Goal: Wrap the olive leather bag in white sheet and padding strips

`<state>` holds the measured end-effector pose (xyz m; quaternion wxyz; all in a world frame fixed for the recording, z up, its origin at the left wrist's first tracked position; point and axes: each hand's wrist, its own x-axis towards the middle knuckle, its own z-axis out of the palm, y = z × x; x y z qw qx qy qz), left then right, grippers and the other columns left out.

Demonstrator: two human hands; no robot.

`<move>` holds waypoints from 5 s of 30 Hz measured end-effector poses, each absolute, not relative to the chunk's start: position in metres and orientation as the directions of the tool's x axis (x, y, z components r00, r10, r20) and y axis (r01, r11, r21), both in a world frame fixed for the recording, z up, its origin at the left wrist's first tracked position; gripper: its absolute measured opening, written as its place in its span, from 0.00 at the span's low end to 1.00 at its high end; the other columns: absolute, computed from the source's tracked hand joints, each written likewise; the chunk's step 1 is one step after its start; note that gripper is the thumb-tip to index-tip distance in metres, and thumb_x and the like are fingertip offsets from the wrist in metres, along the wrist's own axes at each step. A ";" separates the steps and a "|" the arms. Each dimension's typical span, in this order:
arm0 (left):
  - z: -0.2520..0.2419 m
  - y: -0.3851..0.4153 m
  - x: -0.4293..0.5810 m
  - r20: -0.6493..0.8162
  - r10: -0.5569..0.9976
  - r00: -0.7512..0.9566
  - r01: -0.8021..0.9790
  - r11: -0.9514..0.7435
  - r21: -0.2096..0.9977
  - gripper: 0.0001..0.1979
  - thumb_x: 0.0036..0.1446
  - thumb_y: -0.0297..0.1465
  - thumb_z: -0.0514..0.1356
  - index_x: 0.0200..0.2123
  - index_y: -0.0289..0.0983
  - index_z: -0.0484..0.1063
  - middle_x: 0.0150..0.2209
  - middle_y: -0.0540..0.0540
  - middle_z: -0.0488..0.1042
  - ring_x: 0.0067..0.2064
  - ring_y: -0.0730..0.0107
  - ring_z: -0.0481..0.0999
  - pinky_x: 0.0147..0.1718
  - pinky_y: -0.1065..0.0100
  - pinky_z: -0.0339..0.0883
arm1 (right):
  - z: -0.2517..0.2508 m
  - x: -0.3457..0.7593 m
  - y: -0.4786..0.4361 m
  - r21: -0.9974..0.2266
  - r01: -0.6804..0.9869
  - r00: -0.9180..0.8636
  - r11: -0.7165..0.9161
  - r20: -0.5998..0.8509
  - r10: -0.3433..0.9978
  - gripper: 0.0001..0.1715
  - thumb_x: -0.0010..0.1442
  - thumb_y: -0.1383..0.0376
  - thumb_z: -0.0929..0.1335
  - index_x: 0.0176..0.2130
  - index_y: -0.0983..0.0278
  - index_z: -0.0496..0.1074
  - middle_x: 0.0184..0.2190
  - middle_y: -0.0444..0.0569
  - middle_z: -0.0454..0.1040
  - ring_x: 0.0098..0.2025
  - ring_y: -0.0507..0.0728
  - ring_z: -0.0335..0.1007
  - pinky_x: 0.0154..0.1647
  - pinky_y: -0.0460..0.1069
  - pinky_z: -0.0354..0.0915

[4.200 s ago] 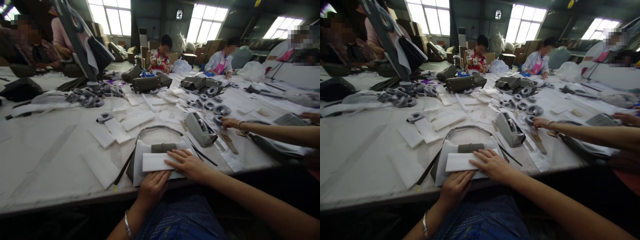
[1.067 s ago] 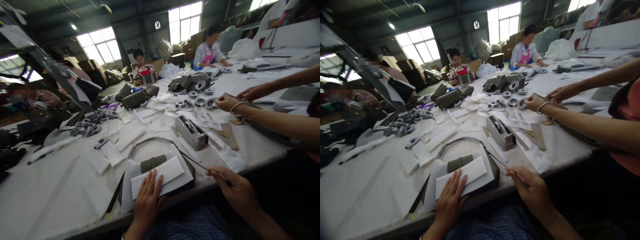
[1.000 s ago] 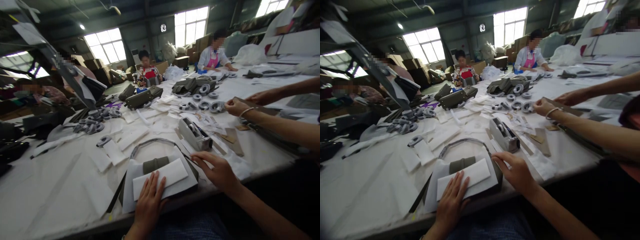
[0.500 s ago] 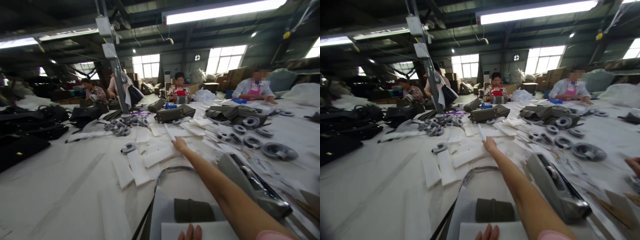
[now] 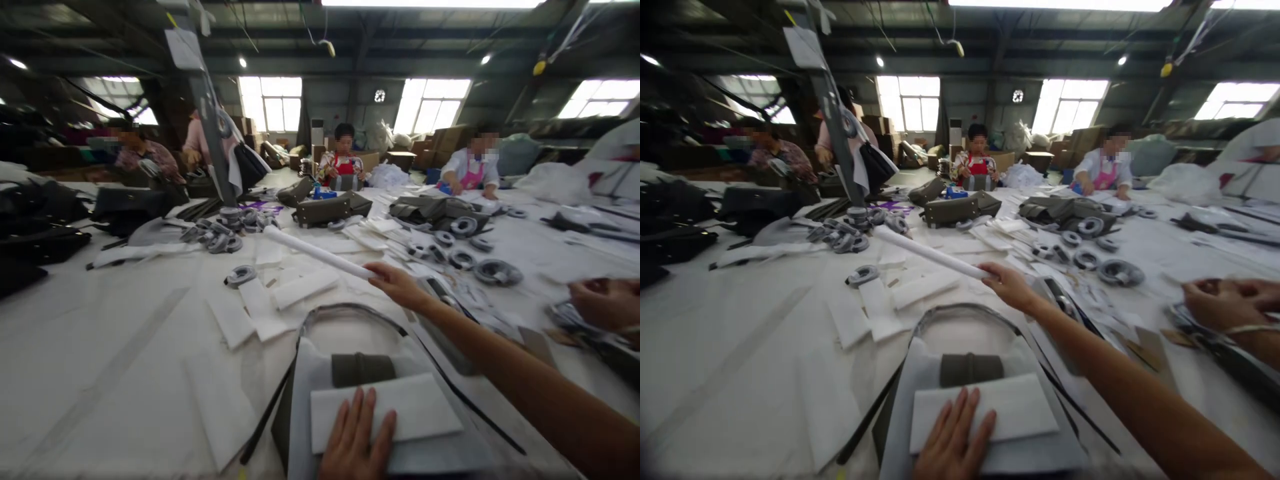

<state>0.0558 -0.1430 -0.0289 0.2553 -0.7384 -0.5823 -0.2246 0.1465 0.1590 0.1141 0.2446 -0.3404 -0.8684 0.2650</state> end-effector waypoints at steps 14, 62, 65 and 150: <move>0.061 -0.140 0.025 0.122 0.906 0.405 0.894 -0.420 0.154 0.38 0.56 0.21 0.59 0.68 0.42 0.52 0.68 0.39 0.58 0.66 0.57 0.62 0.60 0.58 0.64 | 0.082 0.404 -0.059 -0.732 0.500 -0.663 0.463 0.021 0.749 0.13 0.63 0.58 0.68 0.45 0.56 0.80 0.46 0.50 0.79 0.49 0.59 0.76 0.55 0.55 0.70; 0.018 -0.145 0.078 0.413 0.856 0.310 0.951 -0.278 -0.138 0.29 0.62 0.24 0.56 0.66 0.41 0.58 0.65 0.34 0.61 0.65 0.37 0.61 0.57 0.38 0.62 | -0.001 0.320 -0.110 -0.918 0.341 -0.067 0.202 0.191 0.979 0.30 0.64 0.59 0.66 0.63 0.63 0.63 0.50 0.56 0.78 0.49 0.61 0.78 0.51 0.56 0.75; 0.016 -0.146 0.076 0.432 0.840 0.327 0.945 -0.289 -0.153 0.29 0.63 0.25 0.57 0.66 0.40 0.57 0.65 0.33 0.61 0.64 0.37 0.62 0.57 0.39 0.63 | 0.006 0.314 -0.100 -0.914 0.383 -0.128 0.136 0.094 0.987 0.31 0.60 0.57 0.69 0.60 0.64 0.67 0.47 0.56 0.79 0.48 0.64 0.77 0.53 0.59 0.72; 0.009 -0.120 0.035 0.605 0.787 0.121 0.983 -0.180 0.038 0.33 0.64 0.27 0.54 0.70 0.40 0.47 0.69 0.41 0.54 0.69 0.48 0.53 0.64 0.47 0.55 | 0.011 0.231 -0.013 -0.478 0.337 -0.813 0.811 0.286 0.506 0.17 0.62 0.62 0.67 0.51 0.59 0.76 0.54 0.49 0.76 0.61 0.64 0.66 0.65 0.60 0.58</move>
